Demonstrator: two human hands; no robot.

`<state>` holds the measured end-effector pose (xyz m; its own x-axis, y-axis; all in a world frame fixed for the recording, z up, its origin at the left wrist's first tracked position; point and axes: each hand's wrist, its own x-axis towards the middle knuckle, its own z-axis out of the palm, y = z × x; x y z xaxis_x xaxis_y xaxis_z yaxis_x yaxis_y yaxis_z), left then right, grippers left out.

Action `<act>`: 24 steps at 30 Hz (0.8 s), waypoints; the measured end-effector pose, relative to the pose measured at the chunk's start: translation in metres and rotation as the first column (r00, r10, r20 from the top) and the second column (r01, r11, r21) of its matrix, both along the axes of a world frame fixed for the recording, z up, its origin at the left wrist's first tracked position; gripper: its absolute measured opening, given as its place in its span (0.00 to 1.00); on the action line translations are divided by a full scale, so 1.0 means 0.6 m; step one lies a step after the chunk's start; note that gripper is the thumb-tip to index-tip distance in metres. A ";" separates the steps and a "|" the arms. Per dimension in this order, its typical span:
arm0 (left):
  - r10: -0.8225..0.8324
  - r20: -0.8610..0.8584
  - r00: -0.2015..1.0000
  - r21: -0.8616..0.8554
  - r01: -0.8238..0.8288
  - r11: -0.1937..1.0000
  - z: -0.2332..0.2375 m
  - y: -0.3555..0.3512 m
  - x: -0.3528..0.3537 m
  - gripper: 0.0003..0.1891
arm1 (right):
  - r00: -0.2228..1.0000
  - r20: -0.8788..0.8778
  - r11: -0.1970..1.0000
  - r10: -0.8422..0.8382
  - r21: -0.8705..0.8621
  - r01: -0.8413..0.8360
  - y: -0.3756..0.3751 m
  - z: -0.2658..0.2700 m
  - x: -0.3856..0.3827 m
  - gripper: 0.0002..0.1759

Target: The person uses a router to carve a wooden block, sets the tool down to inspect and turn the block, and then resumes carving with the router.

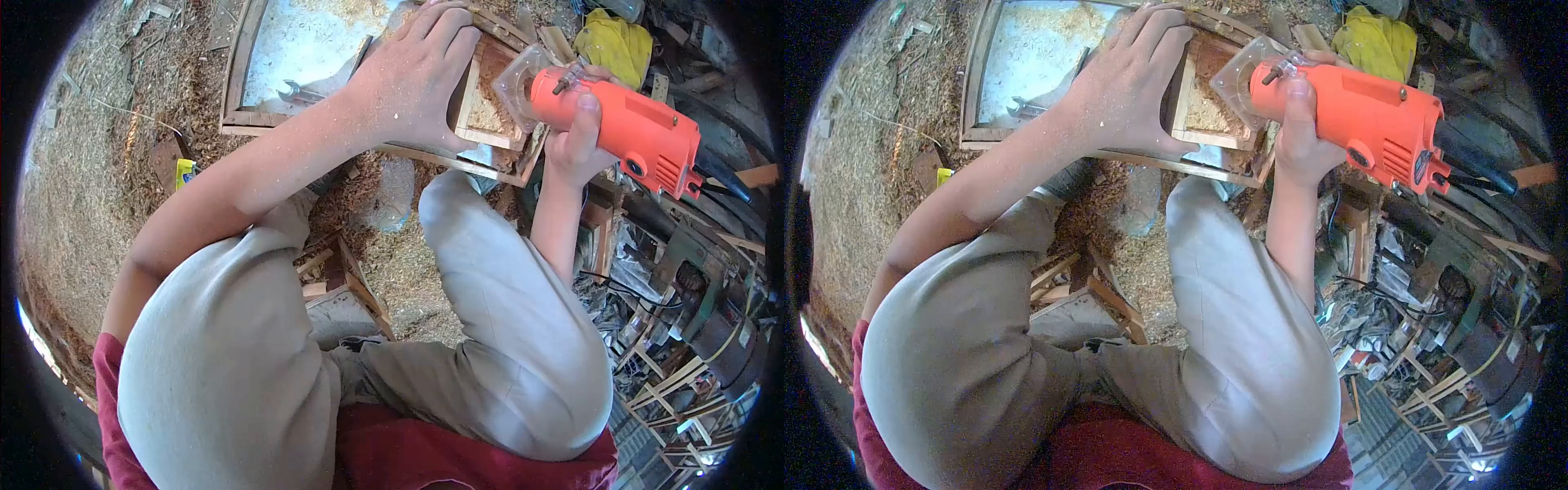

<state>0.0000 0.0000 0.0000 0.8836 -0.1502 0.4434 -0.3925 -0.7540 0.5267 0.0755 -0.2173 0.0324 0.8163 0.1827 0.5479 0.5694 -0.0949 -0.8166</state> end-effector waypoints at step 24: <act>0.012 0.003 1.000 0.055 -0.012 0.998 0.002 -0.003 -0.002 0.57 | 1.000 0.010 0.999 -0.006 0.034 0.005 -0.011 -0.006 -0.008 0.25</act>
